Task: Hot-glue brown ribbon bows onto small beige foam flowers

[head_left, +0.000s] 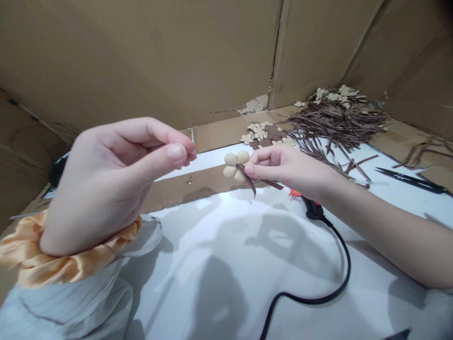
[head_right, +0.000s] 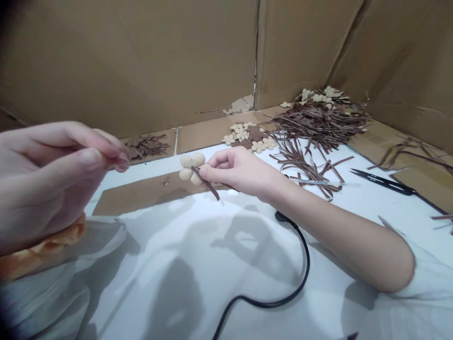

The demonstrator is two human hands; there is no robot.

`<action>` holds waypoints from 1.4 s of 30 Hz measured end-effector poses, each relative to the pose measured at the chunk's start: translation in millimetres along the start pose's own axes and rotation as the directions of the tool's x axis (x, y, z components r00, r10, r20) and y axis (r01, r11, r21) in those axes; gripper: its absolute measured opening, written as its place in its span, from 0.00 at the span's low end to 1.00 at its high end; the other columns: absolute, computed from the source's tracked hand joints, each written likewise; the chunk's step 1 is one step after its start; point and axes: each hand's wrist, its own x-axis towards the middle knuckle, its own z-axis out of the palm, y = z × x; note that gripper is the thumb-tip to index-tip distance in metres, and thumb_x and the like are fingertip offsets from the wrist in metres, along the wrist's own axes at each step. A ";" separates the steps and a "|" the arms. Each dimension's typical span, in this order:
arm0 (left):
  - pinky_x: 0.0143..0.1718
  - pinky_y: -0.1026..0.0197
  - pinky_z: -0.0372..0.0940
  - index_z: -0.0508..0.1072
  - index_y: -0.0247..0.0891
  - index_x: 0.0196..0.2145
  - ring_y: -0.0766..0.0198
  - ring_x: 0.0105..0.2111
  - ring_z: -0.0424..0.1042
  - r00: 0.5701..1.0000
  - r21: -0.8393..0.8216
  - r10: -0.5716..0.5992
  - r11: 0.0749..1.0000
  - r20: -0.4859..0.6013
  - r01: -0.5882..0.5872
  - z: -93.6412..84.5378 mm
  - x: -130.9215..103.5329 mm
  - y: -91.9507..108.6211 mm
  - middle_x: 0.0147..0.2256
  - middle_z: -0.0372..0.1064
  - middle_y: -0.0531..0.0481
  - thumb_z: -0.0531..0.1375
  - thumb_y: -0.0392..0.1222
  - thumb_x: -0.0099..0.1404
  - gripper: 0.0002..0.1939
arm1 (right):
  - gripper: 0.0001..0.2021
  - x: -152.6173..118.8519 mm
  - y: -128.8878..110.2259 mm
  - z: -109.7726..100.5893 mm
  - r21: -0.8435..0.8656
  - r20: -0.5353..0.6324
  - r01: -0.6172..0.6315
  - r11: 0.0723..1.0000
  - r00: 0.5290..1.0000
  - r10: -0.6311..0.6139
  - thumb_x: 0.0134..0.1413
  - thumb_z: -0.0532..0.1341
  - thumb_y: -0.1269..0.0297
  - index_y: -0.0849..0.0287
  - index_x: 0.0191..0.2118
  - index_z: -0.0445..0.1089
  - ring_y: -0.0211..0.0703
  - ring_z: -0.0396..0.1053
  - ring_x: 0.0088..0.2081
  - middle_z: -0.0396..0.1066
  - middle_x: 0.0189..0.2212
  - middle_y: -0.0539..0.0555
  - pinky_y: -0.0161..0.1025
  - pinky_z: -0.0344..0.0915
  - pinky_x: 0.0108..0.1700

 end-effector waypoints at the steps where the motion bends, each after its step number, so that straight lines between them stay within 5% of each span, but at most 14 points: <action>1: 0.31 0.68 0.66 0.75 0.37 0.27 0.71 0.28 0.71 0.999 -0.053 0.038 0.998 -0.002 -0.038 -0.9 0.9 -0.7 0.26 0.73 0.56 0.61 0.31 0.57 0.05 | 0.10 -0.2 -0.3 0.3 0.002 -0.002 0.002 1.000 1.000 -0.002 0.53 0.61 0.60 0.62 0.28 0.70 0.30 0.54 0.22 0.68 0.24 0.51 0.33 0.46 0.21; 5: 0.30 0.65 0.65 0.71 0.36 0.27 0.69 0.27 0.71 0.994 -0.143 0.105 0.984 -0.036 -0.109 -1.0 5.1 -0.7 0.24 0.71 0.55 0.54 0.27 0.60 0.09 | 0.10 0.2 0.8 1.2 0.027 -0.012 -0.006 1.000 1.000 0.006 0.53 0.61 0.59 0.62 0.27 0.69 0.30 0.53 0.21 0.67 0.24 0.51 0.33 0.45 0.22; 9: 0.31 0.63 0.65 0.67 0.37 0.23 0.66 0.27 0.73 0.998 -0.106 0.012 0.994 -0.057 -0.018 0.9 5.9 1.7 0.22 0.71 0.53 0.49 0.30 0.64 0.14 | 0.11 3.1 6.2 2.0 0.091 0.006 0.010 0.996 1.000 -0.011 0.52 0.61 0.58 0.61 0.28 0.68 0.32 0.56 0.24 0.69 0.27 0.52 0.33 0.45 0.22; 14: 0.36 0.63 0.67 0.74 0.40 0.24 0.65 0.31 0.75 0.998 0.255 0.026 0.967 -0.057 -0.011 -0.1 0.4 1.7 0.28 0.76 0.53 0.59 0.36 0.62 0.10 | 0.12 3.0 5.5 5.7 0.141 -0.040 -0.010 0.990 0.999 0.016 0.50 0.62 0.56 0.60 0.28 0.67 0.32 0.55 0.22 0.69 0.25 0.50 0.34 0.46 0.22; 17: 0.36 0.65 0.66 0.76 0.40 0.25 0.65 0.34 0.75 0.996 0.286 0.010 0.958 -0.083 0.014 -0.2 -1.2 -2.9 0.30 0.77 0.54 0.62 0.37 0.59 0.06 | 0.11 0.5 2.9 10.0 0.006 -0.180 0.047 0.999 0.983 -0.045 0.50 0.62 0.57 0.59 0.26 0.66 0.33 0.57 0.21 0.66 0.20 0.47 0.35 0.50 0.25; 19: 0.35 0.66 0.64 0.73 0.39 0.22 0.66 0.32 0.73 0.997 0.216 0.007 0.976 -0.073 0.008 1.4 0.2 -7.9 0.27 0.74 0.55 0.61 0.34 0.58 0.08 | 0.08 -0.8 4.5 13.1 -0.285 -0.351 0.193 0.939 0.890 -0.289 0.51 0.62 0.63 0.58 0.25 0.66 0.37 0.62 0.25 0.68 0.22 0.48 0.38 0.54 0.31; 20: 0.34 0.66 0.62 0.70 0.39 0.20 0.68 0.30 0.70 0.999 0.192 0.003 0.981 -0.045 0.006 2.8 1.6 -10.5 0.25 0.71 0.56 0.58 0.33 0.58 0.10 | 0.07 -1.2 6.6 14.5 -0.470 -0.400 0.253 0.846 0.793 -0.460 0.51 0.62 0.66 0.58 0.25 0.65 0.39 0.64 0.28 0.70 0.23 0.49 0.40 0.54 0.35; 22: 0.30 0.66 0.58 0.63 0.37 0.17 0.69 0.25 0.63 0.998 0.185 -0.061 0.981 0.033 0.053 6.9 5.2 -15.0 0.21 0.64 0.56 0.53 0.31 0.57 0.13 | 0.07 -2.1 12.9 16.8 -0.767 -0.348 0.271 0.581 0.586 -0.732 0.53 0.60 0.69 0.57 0.25 0.64 0.42 0.66 0.32 0.72 0.25 0.49 0.43 0.52 0.41; 24: 0.26 0.64 0.54 0.58 0.37 0.15 0.69 0.22 0.57 0.972 0.236 -0.205 0.956 0.117 0.173 11.5 8.6 -17.5 0.18 0.58 0.55 0.49 0.32 0.57 0.14 | 0.09 -3.2 20.2 18.4 -0.906 -0.206 0.228 0.358 0.501 -0.840 0.56 0.58 0.69 0.56 0.25 0.63 0.42 0.67 0.33 0.73 0.25 0.48 0.45 0.49 0.43; 27: 0.21 0.64 0.49 0.52 0.38 0.14 0.69 0.19 0.51 0.911 0.278 -0.380 0.903 0.159 0.328 15.2 10.7 -17.8 0.16 0.51 0.54 0.49 0.35 0.58 0.17 | 0.10 -4.6 28.8 19.3 -0.947 -0.083 0.216 0.240 0.554 -0.828 0.60 0.55 0.68 0.54 0.27 0.64 0.43 0.69 0.36 0.75 0.28 0.48 0.46 0.49 0.43; 31: 0.18 0.65 0.46 0.55 0.37 0.15 0.71 0.17 0.49 0.879 0.322 -0.429 0.879 0.209 0.352 12.9 9.0 -17.6 0.15 0.51 0.55 0.53 0.45 0.62 0.20 | 0.12 -4.2 31.4 17.9 -0.916 -0.047 0.268 0.298 0.665 -0.745 0.62 0.52 0.66 0.52 0.28 0.66 0.46 0.70 0.40 0.76 0.30 0.50 0.46 0.51 0.39; 35: 0.23 0.67 0.60 0.68 0.37 0.36 0.68 0.24 0.64 0.888 0.214 -0.374 0.922 0.268 0.324 14.7 6.6 -19.2 0.31 0.66 0.51 0.60 0.48 0.59 0.12 | 0.14 -3.9 27.8 16.2 -0.895 -0.018 0.303 0.328 0.710 -0.703 0.64 0.50 0.66 0.52 0.28 0.67 0.47 0.70 0.42 0.75 0.29 0.51 0.45 0.51 0.38; 39: 0.25 0.64 0.65 0.68 0.35 0.36 0.65 0.26 0.67 0.823 0.176 -0.437 0.899 0.363 0.401 23.5 3.0 -21.2 0.29 0.66 0.49 0.50 0.56 0.65 0.20 | 0.14 -5.8 26.8 18.1 -0.894 0.024 0.325 0.309 0.723 -0.691 0.64 0.48 0.68 0.52 0.29 0.66 0.46 0.70 0.42 0.74 0.29 0.51 0.43 0.49 0.36; 42: 0.23 0.67 0.61 0.65 0.36 0.28 0.69 0.23 0.64 0.816 0.202 -0.416 0.909 0.402 0.364 27.6 1.0 -24.4 0.25 0.63 0.54 0.56 0.53 0.62 0.16 | 0.13 -5.0 30.7 22.3 -0.921 0.102 0.344 0.185 0.669 -0.736 0.64 0.48 0.69 0.53 0.30 0.65 0.43 0.69 0.40 0.74 0.30 0.50 0.42 0.49 0.37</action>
